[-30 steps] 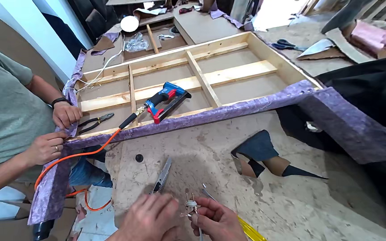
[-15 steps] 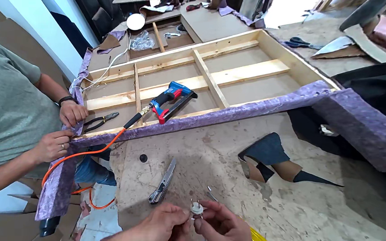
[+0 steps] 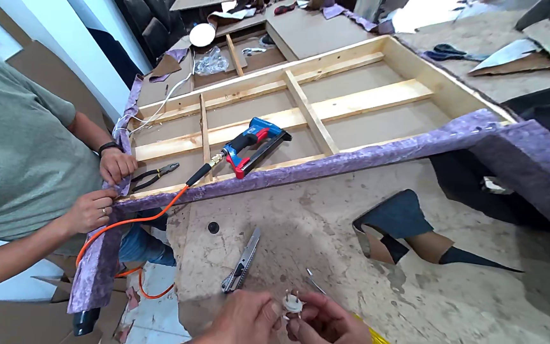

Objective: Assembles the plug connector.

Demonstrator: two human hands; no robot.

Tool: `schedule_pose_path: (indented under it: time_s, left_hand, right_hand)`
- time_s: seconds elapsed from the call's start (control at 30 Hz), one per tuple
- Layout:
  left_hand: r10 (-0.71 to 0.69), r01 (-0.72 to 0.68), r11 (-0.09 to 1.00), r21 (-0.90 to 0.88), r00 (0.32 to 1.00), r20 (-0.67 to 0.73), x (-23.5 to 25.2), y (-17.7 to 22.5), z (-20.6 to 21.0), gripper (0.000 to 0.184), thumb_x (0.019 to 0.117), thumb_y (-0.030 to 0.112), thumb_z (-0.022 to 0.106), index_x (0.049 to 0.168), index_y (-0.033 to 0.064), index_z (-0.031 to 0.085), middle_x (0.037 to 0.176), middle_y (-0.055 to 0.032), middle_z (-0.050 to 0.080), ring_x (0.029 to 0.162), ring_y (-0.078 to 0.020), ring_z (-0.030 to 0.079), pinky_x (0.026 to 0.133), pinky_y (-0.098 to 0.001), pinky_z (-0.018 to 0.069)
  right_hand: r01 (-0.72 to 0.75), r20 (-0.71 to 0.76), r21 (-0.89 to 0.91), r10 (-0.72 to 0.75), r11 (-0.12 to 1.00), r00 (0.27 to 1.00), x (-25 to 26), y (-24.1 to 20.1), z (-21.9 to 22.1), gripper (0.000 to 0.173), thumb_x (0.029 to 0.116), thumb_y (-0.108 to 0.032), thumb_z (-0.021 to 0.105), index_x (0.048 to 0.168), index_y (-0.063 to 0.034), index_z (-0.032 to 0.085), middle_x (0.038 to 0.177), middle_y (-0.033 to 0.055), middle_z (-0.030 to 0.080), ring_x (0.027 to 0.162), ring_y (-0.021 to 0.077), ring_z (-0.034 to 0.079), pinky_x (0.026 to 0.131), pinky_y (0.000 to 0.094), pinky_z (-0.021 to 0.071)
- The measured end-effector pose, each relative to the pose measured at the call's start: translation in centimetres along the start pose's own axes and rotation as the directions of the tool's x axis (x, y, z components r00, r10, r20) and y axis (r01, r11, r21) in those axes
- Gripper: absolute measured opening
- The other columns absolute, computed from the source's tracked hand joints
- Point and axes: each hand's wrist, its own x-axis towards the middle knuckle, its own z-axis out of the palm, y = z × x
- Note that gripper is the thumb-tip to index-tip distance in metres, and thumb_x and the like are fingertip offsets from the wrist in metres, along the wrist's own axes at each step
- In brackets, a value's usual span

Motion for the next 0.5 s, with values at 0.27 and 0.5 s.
schedule_pose_path:
  time_s: [0.27,0.5]
  left_hand:
    - [0.496,-0.334,0.771,0.542,0.849,-0.183,-0.4,-3.8,0.2,0.041,0.1052,0.043,0.051,0.123,0.0088,0.065,0.110,-0.0079,0.073,0.093,-0.0174,0.072,0.076,-0.0348,0.0610]
    - [0.750,-0.436,0.436,0.788,0.659,-0.051,1.0,-4.1,0.8,0.012,0.1031,0.021,0.059,0.101,0.0114,0.065,0.083,-0.0032,0.067,0.072,-0.0171,0.064,0.065,-0.0288,0.0537]
  right_hand:
    - [-0.220,-0.071,0.152,0.233,0.964,0.970,0.2,-0.4,-0.7,0.036,0.0845,0.013,0.065,0.120,0.0045,0.063,0.074,0.0034,0.071,0.064,0.0177,0.071,0.062,0.0374,0.0638]
    - [-0.331,-0.026,0.310,0.356,0.891,0.934,0.2,-0.6,-0.4,0.035,0.0843,0.014,0.064,0.117,0.0018,0.063,0.076,0.0034,0.071,0.065,0.0173,0.071,0.065,0.0373,0.0639]
